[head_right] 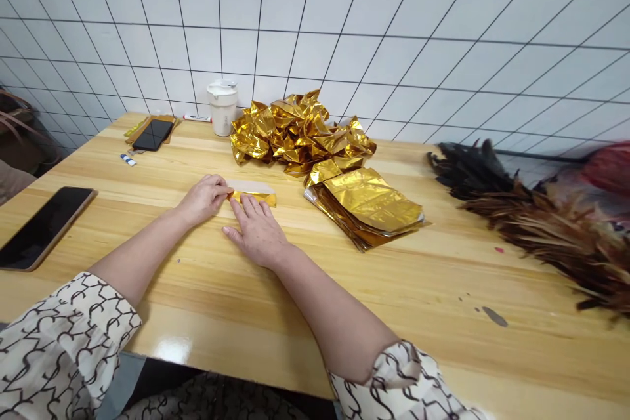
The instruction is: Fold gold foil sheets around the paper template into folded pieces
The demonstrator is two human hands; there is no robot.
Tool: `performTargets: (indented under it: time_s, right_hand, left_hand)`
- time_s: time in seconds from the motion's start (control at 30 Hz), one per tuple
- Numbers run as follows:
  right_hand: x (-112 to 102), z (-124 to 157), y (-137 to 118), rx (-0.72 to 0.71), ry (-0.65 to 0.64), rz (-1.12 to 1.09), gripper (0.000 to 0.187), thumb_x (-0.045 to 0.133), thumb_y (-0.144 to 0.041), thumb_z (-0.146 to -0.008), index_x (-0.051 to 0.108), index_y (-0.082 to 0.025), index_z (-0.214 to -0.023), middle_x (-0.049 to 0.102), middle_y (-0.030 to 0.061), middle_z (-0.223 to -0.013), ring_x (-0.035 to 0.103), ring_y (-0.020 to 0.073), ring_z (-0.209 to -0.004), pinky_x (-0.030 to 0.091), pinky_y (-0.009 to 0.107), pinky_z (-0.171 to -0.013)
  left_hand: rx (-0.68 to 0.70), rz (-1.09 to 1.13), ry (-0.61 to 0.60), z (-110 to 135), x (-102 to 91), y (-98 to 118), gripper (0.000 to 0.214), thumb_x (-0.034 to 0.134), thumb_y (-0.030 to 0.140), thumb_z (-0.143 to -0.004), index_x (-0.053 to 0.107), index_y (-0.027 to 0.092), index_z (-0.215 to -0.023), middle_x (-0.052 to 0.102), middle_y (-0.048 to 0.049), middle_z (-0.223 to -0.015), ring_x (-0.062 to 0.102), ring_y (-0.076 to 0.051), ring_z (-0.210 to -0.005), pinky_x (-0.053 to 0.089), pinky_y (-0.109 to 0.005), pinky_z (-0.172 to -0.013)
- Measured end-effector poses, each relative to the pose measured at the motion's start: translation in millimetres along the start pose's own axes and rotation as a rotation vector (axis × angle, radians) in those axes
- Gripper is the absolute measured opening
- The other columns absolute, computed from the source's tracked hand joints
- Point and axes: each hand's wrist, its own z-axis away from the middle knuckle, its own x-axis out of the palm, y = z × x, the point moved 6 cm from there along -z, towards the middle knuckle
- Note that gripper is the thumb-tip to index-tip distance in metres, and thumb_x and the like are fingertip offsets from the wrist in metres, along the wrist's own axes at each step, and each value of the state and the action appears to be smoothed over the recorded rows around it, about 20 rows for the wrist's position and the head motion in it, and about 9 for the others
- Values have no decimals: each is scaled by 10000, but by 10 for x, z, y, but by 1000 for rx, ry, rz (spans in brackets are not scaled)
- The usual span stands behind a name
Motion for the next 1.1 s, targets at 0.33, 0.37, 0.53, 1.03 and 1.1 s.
performTargets:
  time_s: [0.33, 0.37, 0.53, 1.03, 1.1]
  right_hand:
    - [-71, -5, -90, 45, -103, 54, 707, 305, -538, -953, 274, -80, -1492, 247, 226, -1550, 210, 339, -1431, 202, 519, -1131]
    - [-79, -10, -104, 44, -98, 64, 709, 314, -543, -950, 282, -85, -1490, 262, 226, -1545, 216, 343, -1428, 204, 520, -1129]
    - [-83, -39, -140, 56, -43, 87, 717, 307, -577, -938, 329, -99, -1472, 367, 234, -1489, 287, 352, -1387, 224, 559, -1100]
    - [-50, -31, -157, 113, -36, 11, 717, 282, -589, -939, 311, -122, -1483, 290, 223, -1534, 234, 349, -1417, 194, 576, -1112]
    - [-54, -31, -163, 118, -46, 3, 716, 290, -585, -939, 318, -114, -1478, 282, 229, -1536, 227, 347, -1421, 188, 572, -1115]
  left_hand:
    - [-13, 62, 14, 0, 21, -17, 247, 529, 110, -864, 745, 213, -929, 593, -55, -876, 561, -194, -891, 505, -344, -817]
    - [-12, 65, 14, 0, 22, -17, 246, 530, 112, -864, 745, 215, -926, 591, -53, -874, 561, -193, -891, 505, -344, -816]
    - [-10, 62, 17, 1, 25, -18, 236, 539, 118, -864, 747, 223, -905, 590, -49, -871, 559, -192, -884, 501, -347, -821]
    - [4, -110, -48, 39, -69, -12, 262, 466, 120, -865, 721, 179, -847, 615, -79, -875, 559, -218, -864, 508, -353, -812]
    - [-10, -122, -44, 41, -78, -44, 260, 466, 120, -863, 717, 176, -822, 618, -80, -868, 562, -219, -862, 507, -354, -810]
